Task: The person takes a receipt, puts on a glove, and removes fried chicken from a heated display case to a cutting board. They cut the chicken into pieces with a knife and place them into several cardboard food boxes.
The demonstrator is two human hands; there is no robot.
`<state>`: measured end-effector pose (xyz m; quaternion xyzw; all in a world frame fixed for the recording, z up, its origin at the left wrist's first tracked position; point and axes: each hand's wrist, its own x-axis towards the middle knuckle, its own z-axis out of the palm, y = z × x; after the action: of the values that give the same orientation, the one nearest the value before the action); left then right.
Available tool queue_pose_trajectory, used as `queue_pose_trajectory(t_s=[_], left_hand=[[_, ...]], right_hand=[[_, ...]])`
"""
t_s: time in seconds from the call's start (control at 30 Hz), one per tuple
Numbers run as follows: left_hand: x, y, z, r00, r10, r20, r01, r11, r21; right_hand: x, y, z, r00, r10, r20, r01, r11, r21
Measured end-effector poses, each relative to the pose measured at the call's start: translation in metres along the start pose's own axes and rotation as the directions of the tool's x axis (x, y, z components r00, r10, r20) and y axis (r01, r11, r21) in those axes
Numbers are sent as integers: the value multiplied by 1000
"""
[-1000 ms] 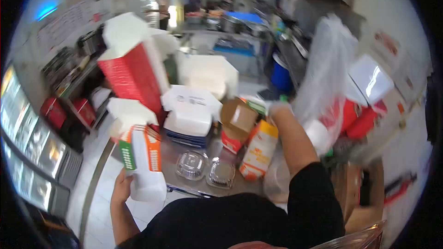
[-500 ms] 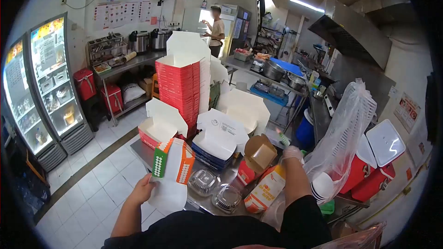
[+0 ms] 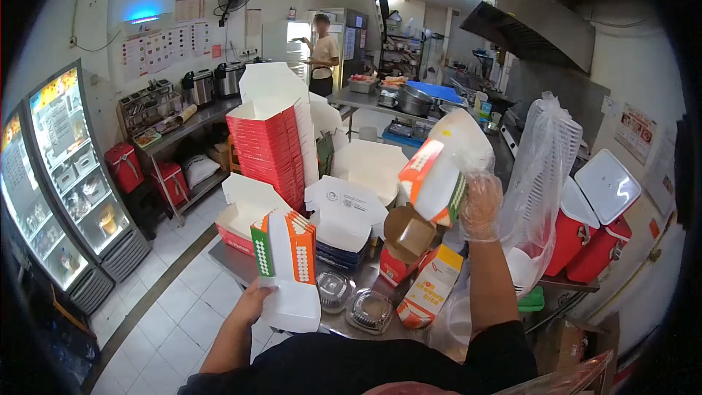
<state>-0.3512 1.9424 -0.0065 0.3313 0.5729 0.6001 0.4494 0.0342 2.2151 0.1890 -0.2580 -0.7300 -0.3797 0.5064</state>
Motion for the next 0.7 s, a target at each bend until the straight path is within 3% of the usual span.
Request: queue_pose_trajectory(t_s=[0.27, 0.5, 0.6, 0.7], left_hand=[[-4, 2, 7, 997, -19, 70, 27, 993, -114], [-4, -1, 10, 996, -28, 83, 33, 997, -69], [-4, 1, 12, 993, -37, 116, 53, 988, -142], [5, -16, 8, 994, -100, 49, 108, 978, -178]], right_hand=[[-11, -11, -18, 993, -103, -58, 104, 994, 13], [-27, -19, -30, 998, -67, 21, 67, 998, -5], [-30, -18, -35, 998, -56, 40, 56, 998, -3], [-36, -14, -40, 999, -32, 19, 32, 999, 2]])
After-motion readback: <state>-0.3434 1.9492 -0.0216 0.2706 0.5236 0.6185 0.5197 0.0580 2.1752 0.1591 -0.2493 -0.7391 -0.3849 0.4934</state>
